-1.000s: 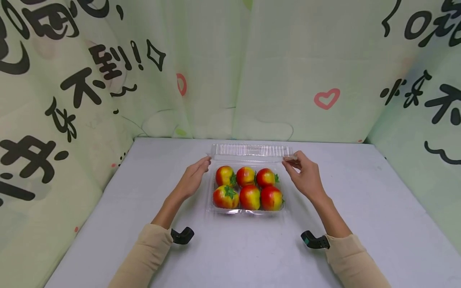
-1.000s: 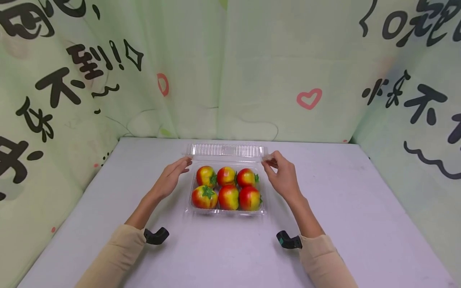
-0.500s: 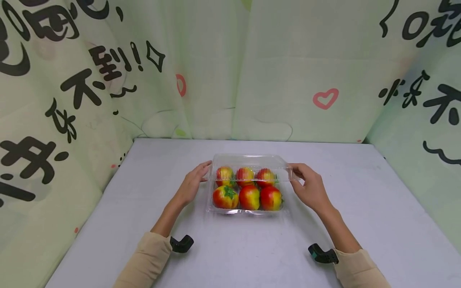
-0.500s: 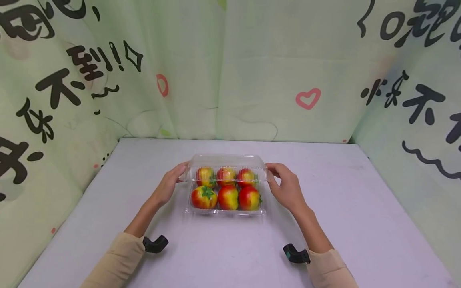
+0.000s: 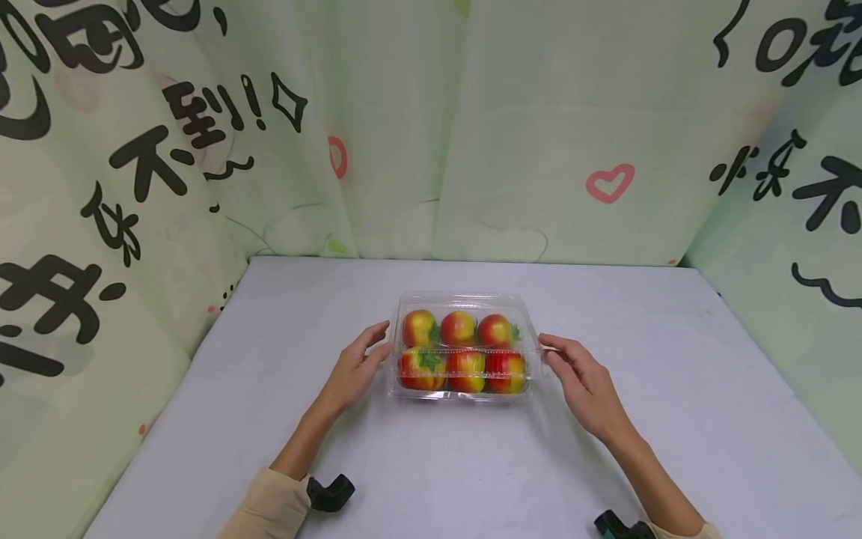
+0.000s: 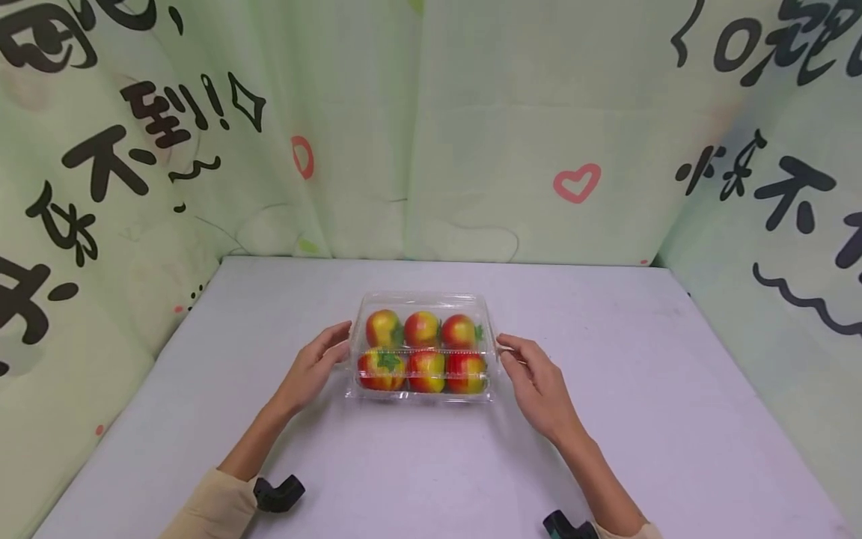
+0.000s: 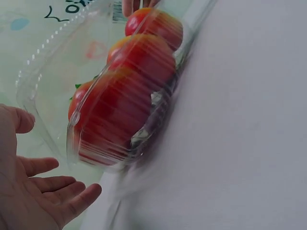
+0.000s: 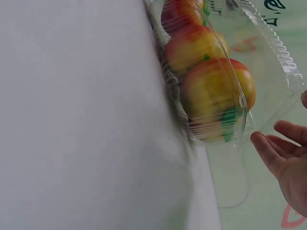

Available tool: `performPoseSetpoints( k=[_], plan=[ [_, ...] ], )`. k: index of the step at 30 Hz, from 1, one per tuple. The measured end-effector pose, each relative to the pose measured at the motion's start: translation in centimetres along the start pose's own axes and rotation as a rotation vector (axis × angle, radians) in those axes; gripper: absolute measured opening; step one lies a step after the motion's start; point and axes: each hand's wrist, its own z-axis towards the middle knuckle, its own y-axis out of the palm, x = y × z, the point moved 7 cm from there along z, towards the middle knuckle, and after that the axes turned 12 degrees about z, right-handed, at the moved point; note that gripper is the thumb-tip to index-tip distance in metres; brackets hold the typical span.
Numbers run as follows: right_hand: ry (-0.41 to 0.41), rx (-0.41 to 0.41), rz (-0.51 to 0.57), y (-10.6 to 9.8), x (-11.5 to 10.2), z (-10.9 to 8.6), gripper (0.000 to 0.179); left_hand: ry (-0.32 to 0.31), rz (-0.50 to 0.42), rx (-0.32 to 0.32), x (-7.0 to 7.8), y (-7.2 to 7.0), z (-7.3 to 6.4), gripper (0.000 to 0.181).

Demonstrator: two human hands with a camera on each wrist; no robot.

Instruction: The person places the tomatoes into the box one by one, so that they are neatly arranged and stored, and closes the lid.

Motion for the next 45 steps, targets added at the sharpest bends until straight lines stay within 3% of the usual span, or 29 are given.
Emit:
performPoseSetpoints(
  k=[10,15,20,22,26,29,32,40,45],
  plan=[
    [0.176,-0.002,0.127,1.0,1.5,-2.4,0.041,0.021,-0.048,0.007,0.1,0.5,-2.9,0.047],
    [0.285,-0.007,0.103,1.5,2.1,-2.8,0.044,-0.012,-0.045,0.009,0.0,0.9,-3.7,0.047],
    [0.414,-0.018,0.086,1.5,2.7,-3.1,0.040,-0.046,-0.027,0.004,0.0,1.1,-4.2,0.023],
    [0.464,-0.027,0.118,1.7,2.9,-3.2,0.035,-0.058,-0.030,-0.014,0.0,1.2,-4.2,0.015],
    [0.537,-0.060,0.248,2.4,3.3,-3.4,0.037,-0.085,-0.092,-0.100,-0.3,1.8,-4.1,0.023],
    [0.558,-0.075,0.341,3.0,3.6,-3.6,0.037,-0.107,-0.182,-0.153,-0.7,2.2,-4.2,0.028],
    [0.556,-0.062,0.386,3.5,3.7,-3.6,0.034,-0.135,-0.263,-0.167,-0.9,2.3,-4.5,0.028],
    [0.520,-0.028,0.415,3.6,3.4,-3.7,0.029,-0.190,-0.403,-0.129,-1.0,2.6,-4.7,0.023],
    [0.526,-0.015,0.411,3.5,3.5,-3.7,0.028,-0.200,-0.423,-0.131,-1.0,2.7,-4.7,0.021]
  ],
)
